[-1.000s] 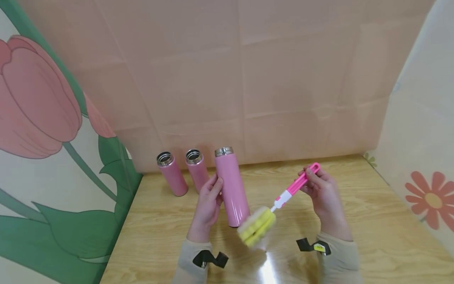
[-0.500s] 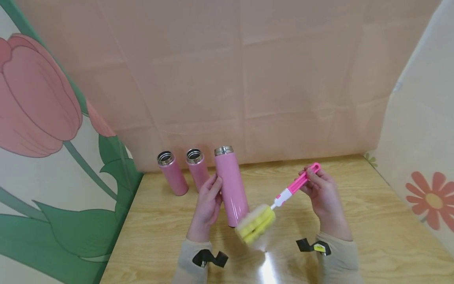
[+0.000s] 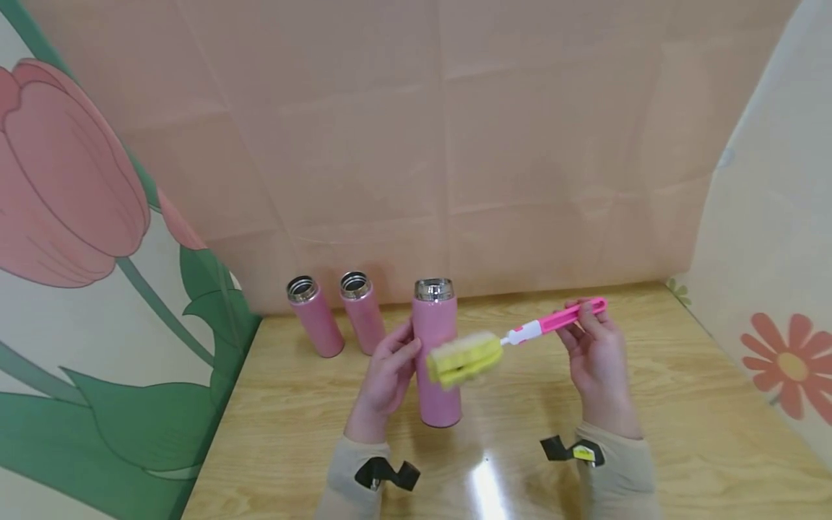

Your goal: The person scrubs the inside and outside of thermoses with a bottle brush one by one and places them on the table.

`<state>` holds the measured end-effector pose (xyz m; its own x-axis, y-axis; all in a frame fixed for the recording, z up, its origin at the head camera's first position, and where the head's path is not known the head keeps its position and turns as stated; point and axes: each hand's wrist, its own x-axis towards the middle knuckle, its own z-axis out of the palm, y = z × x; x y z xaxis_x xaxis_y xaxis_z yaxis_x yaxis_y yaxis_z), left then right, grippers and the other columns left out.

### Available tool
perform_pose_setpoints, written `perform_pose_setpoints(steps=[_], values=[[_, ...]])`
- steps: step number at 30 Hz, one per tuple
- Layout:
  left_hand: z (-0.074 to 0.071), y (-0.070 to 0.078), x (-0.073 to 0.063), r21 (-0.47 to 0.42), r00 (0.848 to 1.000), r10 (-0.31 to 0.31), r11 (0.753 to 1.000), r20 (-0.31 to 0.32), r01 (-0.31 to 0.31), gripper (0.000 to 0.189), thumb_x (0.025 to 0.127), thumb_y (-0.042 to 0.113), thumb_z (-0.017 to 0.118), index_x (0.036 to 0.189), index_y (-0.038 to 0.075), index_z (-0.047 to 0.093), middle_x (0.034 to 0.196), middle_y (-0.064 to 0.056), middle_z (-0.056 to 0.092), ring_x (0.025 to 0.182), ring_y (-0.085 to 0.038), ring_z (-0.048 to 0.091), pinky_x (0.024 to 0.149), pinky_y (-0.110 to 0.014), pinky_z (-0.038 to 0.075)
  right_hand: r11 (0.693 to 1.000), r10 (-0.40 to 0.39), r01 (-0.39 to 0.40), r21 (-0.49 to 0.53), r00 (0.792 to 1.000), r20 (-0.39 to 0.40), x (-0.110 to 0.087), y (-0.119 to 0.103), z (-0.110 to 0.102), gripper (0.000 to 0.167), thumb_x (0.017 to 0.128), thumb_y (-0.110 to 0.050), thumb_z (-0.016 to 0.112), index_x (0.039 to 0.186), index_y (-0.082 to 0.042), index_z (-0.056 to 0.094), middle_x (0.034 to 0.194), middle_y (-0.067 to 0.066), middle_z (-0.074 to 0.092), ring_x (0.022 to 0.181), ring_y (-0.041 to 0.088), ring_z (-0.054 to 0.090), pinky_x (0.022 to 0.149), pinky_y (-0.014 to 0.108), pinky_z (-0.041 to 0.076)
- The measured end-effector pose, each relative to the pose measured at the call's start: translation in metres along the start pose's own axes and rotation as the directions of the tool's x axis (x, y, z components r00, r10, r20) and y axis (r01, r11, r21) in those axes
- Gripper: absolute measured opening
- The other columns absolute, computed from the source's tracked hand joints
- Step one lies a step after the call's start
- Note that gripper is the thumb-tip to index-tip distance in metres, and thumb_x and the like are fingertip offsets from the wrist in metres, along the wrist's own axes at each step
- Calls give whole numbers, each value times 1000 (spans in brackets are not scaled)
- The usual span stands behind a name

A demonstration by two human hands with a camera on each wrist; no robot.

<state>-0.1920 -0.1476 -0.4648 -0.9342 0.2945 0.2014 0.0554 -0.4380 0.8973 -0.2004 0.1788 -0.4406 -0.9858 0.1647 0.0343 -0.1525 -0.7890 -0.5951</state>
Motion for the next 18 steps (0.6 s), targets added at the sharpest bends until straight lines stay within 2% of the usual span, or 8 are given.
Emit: perform_pose_setpoints(steps=[5,8,10,13,18], values=[[3,1,-1,-8,998,16,1000,53,-15,66,105,10,52,164,-7,30,162,-18,45,137,-19,55,117,-38,44,988,3,7,155,998,-62,0,1,3,11,108,-8,61,114,2,59,106,14,69,93,27,73,91,34,63],[4,0,-2,20,997,24,999,79,-26,72,102,8,58,166,-4,29,160,-18,48,137,-22,56,117,-39,45,980,-1,24,199,994,-112,0,3,6,14,107,-8,63,116,1,58,108,15,69,92,27,73,90,34,63],[5,-2,-2,57,998,13,998,62,-16,76,99,6,65,166,-1,31,156,-19,52,134,-24,58,115,-39,47,976,0,32,215,989,-149,-1,3,9,14,106,-9,64,115,0,59,109,15,68,92,26,71,90,34,63],[6,-4,-1,109,1000,-22,994,-2,22,76,96,5,74,164,3,39,149,-18,58,131,-26,60,112,-38,49,976,-12,60,210,976,-219,-2,4,12,15,105,-11,65,114,0,59,112,13,64,92,25,69,90,33,63],[7,-7,0,116,997,-34,992,-62,41,75,94,1,77,161,1,44,149,-19,57,133,-29,58,113,-40,49,958,-61,138,251,954,-292,-6,4,14,16,105,-11,66,116,0,60,113,13,63,94,25,68,91,34,63]])
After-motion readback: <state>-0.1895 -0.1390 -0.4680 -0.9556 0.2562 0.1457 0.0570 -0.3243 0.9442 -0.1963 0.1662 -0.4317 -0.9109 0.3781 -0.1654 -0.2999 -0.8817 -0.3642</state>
